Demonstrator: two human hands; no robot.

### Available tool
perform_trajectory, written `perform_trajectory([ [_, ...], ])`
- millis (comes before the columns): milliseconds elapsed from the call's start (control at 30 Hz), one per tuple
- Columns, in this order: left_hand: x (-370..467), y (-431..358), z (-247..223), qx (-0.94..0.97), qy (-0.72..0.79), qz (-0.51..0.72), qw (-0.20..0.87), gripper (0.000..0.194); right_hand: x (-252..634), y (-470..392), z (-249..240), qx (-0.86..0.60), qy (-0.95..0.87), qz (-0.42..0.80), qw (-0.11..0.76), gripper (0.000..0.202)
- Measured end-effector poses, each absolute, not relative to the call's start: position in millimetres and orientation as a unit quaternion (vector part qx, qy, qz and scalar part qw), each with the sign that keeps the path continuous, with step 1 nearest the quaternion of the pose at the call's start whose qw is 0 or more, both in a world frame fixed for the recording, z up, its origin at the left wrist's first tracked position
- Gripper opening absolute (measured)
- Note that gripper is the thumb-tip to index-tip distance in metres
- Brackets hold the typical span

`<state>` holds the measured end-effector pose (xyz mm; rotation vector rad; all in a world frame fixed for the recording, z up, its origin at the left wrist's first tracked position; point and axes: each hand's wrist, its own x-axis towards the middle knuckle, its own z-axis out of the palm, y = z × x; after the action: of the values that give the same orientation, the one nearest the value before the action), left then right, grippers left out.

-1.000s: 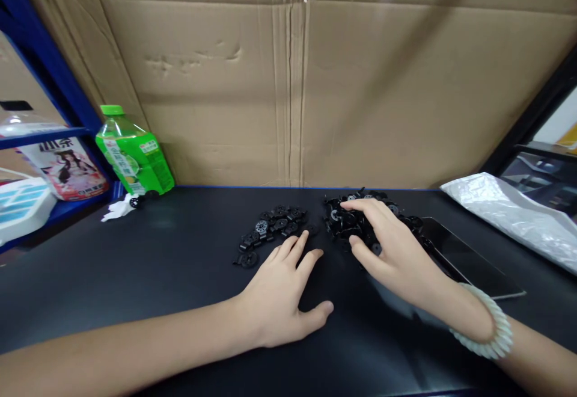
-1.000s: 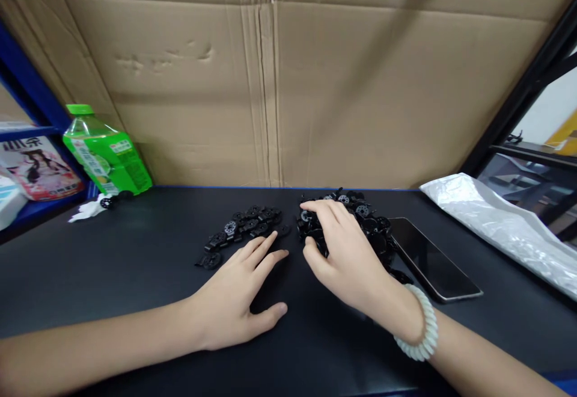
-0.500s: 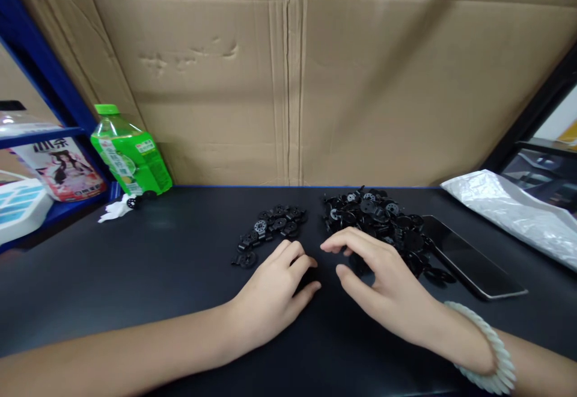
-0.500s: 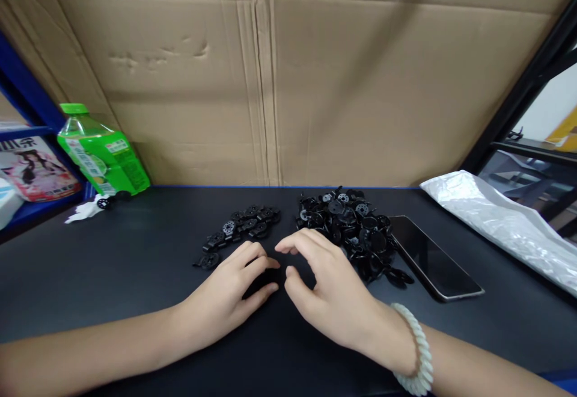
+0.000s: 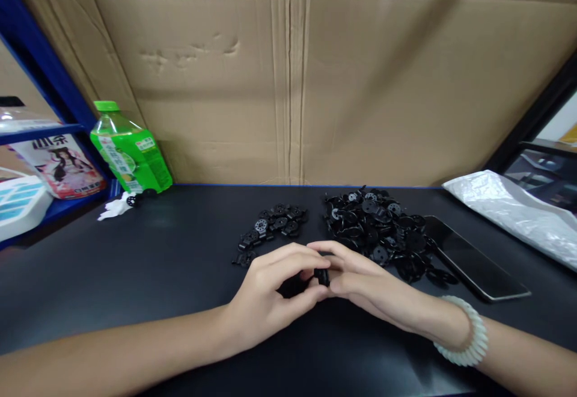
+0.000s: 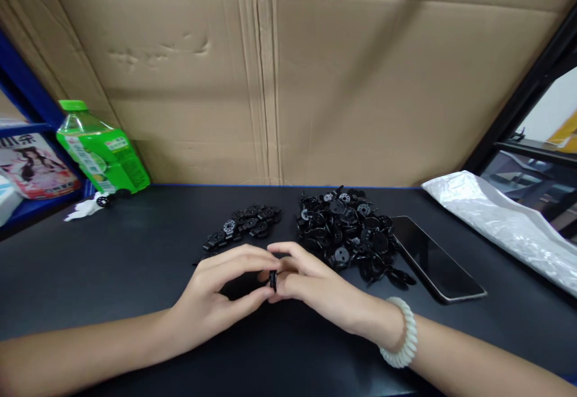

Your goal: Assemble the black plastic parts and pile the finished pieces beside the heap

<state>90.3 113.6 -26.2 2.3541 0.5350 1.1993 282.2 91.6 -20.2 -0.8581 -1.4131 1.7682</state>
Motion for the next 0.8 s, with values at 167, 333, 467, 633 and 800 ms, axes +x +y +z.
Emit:
perform_trajectory([
  [167, 90.8, 112.7, -24.3, 0.838, 0.186, 0.441, 0.263, 0.024, 279.8, 91.4, -21.3, -0.244, -0.516, 0.763, 0.305, 0.040],
  [333, 89.8, 114.7, -25.5, 0.837, 0.189, 0.433, 0.276, 0.023, 279.6, 93.2, -23.1, -0.227, -0.511, 0.775, 0.295, 0.041],
  [467, 89.9, 114.9, -25.7, 0.841, 0.186, 0.433, 0.266, 0.022, 279.3, 95.0, -22.3, -0.223, -0.517, 0.774, 0.289, 0.045],
  [633, 94.4, 111.6, -25.8, 0.846, 0.197, 0.439, 0.230, 0.019, 277.4, 91.4, -18.6, -0.256, -0.560, 0.737, 0.279, 0.046],
  [800, 99.3, 107.1, -28.9, 0.853, 0.212, 0.445, 0.172, 0.013, 275.4, 86.7, -21.0, -0.316, -0.553, 0.713, 0.292, 0.048],
])
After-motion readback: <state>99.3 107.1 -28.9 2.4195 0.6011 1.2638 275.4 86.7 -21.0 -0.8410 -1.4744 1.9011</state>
